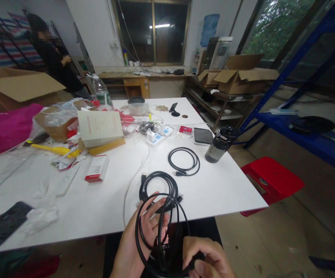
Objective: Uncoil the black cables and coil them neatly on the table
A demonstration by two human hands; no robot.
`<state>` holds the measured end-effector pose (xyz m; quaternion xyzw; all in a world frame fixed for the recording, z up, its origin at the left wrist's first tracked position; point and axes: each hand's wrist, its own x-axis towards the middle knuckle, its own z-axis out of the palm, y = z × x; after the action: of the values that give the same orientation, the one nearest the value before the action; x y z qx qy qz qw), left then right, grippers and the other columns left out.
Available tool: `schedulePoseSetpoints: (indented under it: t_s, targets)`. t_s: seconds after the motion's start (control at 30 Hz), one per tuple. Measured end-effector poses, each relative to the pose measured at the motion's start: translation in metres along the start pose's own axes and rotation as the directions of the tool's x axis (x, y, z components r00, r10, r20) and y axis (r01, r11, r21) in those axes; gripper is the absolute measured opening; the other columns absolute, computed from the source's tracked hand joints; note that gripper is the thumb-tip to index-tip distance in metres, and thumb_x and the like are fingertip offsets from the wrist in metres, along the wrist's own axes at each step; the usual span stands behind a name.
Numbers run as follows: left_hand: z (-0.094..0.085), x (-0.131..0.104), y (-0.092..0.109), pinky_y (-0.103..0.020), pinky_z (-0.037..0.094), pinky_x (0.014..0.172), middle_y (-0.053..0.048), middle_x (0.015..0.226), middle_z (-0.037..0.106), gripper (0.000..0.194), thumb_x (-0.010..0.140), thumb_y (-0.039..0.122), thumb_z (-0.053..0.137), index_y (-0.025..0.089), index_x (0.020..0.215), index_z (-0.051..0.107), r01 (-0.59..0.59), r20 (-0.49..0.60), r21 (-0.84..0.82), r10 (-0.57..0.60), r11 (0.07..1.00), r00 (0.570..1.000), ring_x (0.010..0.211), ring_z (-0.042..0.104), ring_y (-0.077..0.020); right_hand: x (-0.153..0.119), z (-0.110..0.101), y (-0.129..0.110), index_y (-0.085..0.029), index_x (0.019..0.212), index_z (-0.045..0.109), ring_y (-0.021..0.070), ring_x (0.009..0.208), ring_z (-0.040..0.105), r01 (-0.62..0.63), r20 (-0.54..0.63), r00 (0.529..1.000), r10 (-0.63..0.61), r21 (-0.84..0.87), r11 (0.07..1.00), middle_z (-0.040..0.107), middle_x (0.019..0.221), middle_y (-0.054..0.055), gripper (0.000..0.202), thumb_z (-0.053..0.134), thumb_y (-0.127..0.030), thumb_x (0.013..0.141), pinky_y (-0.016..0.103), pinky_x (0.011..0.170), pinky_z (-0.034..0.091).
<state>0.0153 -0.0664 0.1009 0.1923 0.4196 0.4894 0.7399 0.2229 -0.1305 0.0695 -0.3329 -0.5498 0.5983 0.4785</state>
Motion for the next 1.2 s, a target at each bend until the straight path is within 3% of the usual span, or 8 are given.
schedulePoseSetpoints:
  t_s: [0.27,0.37,0.47,0.57,0.73,0.87,0.97,1.2]
  targets:
    - [0.046,-0.013,0.030,-0.022,0.046,0.054,-0.012,0.119,0.076,0.058,0.095,0.052,0.077,0.021,0.144,0.071,0.101,0.063,-0.108,-0.094,0.989,0.994,0.054,0.051,-0.0054,-0.004,-0.021,-0.013,-0.027,0.108,0.077,0.0179,0.089,0.072,0.023,-0.167,0.979,-0.114,-0.467,0.884,0.075,0.096,0.005,0.017,0.060,-0.032,0.106,0.026,0.082,0.057]
    - [0.054,-0.017,0.029,-0.019,0.037,0.046,-0.009,0.107,0.074,0.066,0.098,0.063,0.070,0.026,0.152,0.064,0.033,0.080,0.061,-0.038,0.998,0.996,0.048,0.043,-0.0030,-0.003,-0.016,-0.004,-0.032,0.119,0.078,0.0215,0.113,0.072,0.008,-0.210,0.967,-0.142,-0.536,0.844,0.075,0.117,0.008,0.020,0.063,-0.031,0.106,0.030,0.099,0.057]
    - [0.054,-0.023,0.019,-0.021,0.052,0.059,-0.011,0.112,0.075,0.059,0.104,0.063,0.058,0.029,0.152,0.063,-0.175,0.173,0.448,0.107,0.877,0.979,0.073,0.069,-0.0142,-0.006,-0.008,0.002,-0.033,0.130,0.075,0.0266,0.133,0.066,-0.051,-0.329,0.941,-0.083,-0.378,0.924,0.072,0.137,0.010,0.028,0.065,-0.039,0.104,0.038,0.114,0.053]
    - [0.053,-0.026,0.001,-0.035,0.063,0.087,-0.014,0.129,0.077,0.052,0.108,0.048,0.056,0.031,0.158,0.056,-0.533,0.495,0.738,0.204,0.414,0.844,0.107,0.077,-0.0277,-0.011,-0.002,-0.002,-0.033,0.146,0.065,0.0323,0.137,0.065,-0.025,-0.398,0.916,0.043,0.052,0.998,0.069,0.146,0.013,0.055,0.067,-0.061,0.099,0.048,0.118,0.051]
    - [0.049,-0.017,-0.030,-0.038,0.065,0.069,-0.017,0.115,0.083,0.064,0.112,0.036,0.046,0.020,0.172,0.028,-0.748,0.775,0.622,0.049,-0.232,0.630,0.076,0.081,-0.0299,0.000,0.000,-0.029,-0.026,0.144,0.065,0.0350,0.113,0.075,-0.007,-0.449,0.878,0.169,0.341,0.940,0.075,0.132,0.016,0.081,0.086,-0.069,0.078,0.047,0.099,0.060]
    - [0.041,-0.009,-0.025,-0.037,0.065,0.064,-0.015,0.116,0.083,0.057,0.114,0.030,0.041,0.015,0.167,0.027,-0.784,0.859,0.503,0.117,-0.362,0.498,0.076,0.081,-0.0272,0.013,-0.003,-0.039,-0.023,0.142,0.067,0.0242,0.096,0.074,-0.116,-0.511,0.824,0.245,0.271,0.956,0.078,0.101,0.008,0.059,0.085,-0.047,0.090,0.038,0.093,0.058]
    - [0.035,-0.002,-0.005,-0.036,0.066,0.072,-0.011,0.107,0.083,0.049,0.114,0.032,0.044,0.014,0.159,0.036,-0.809,0.891,0.451,0.245,-0.376,0.382,0.081,0.081,-0.0244,0.019,-0.003,-0.034,-0.022,0.147,0.064,0.0219,0.087,0.070,-0.100,-0.456,0.865,0.208,0.249,0.963,0.072,0.086,0.004,0.062,0.081,-0.048,0.094,0.038,0.090,0.057]
    - [0.008,0.030,0.031,-0.044,0.054,0.104,-0.008,0.100,0.079,0.039,0.102,-0.001,0.043,0.010,0.134,0.063,-0.723,0.931,0.363,0.241,-0.588,0.272,0.097,0.076,-0.0226,0.049,0.000,-0.034,-0.021,0.139,0.065,0.0138,0.066,0.051,0.057,-0.410,0.902,0.135,0.423,0.904,0.049,0.070,-0.005,0.048,0.076,-0.045,0.099,0.036,0.077,0.055]
